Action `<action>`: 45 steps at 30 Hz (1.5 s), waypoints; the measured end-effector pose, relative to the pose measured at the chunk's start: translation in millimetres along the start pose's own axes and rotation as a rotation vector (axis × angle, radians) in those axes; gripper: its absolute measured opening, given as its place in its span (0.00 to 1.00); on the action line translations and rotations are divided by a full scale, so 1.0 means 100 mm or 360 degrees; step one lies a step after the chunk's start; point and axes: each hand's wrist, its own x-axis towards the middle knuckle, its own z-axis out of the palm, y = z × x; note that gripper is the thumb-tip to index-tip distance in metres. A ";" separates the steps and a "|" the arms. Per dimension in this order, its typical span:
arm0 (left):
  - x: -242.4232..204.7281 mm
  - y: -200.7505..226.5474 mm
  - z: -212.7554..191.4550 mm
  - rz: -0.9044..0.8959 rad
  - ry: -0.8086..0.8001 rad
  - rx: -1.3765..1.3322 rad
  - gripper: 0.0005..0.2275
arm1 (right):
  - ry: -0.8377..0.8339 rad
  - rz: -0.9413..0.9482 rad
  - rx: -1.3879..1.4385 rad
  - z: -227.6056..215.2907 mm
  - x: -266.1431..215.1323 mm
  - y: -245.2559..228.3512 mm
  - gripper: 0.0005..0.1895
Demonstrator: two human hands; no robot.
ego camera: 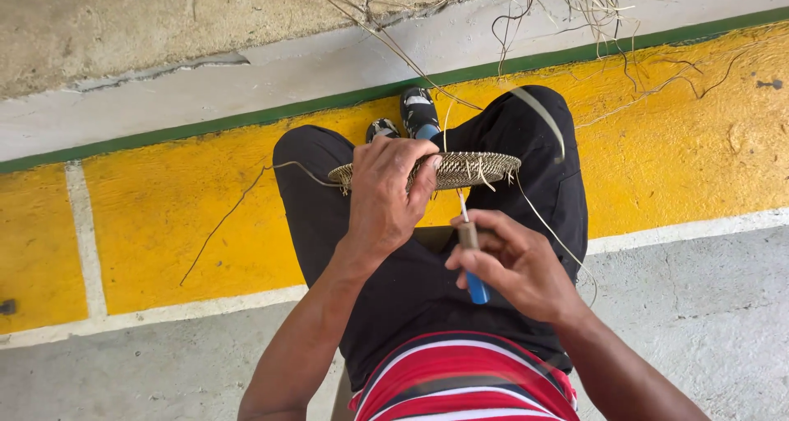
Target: The recorder is weaving a small basket or mat using natural fibers and a small metal tool.
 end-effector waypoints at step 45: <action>-0.10 -0.06 -0.04 0.0043 0.0058 -0.0105 0.08 | -0.0039 -0.0083 0.0179 0.02 0.35 -0.03 0.21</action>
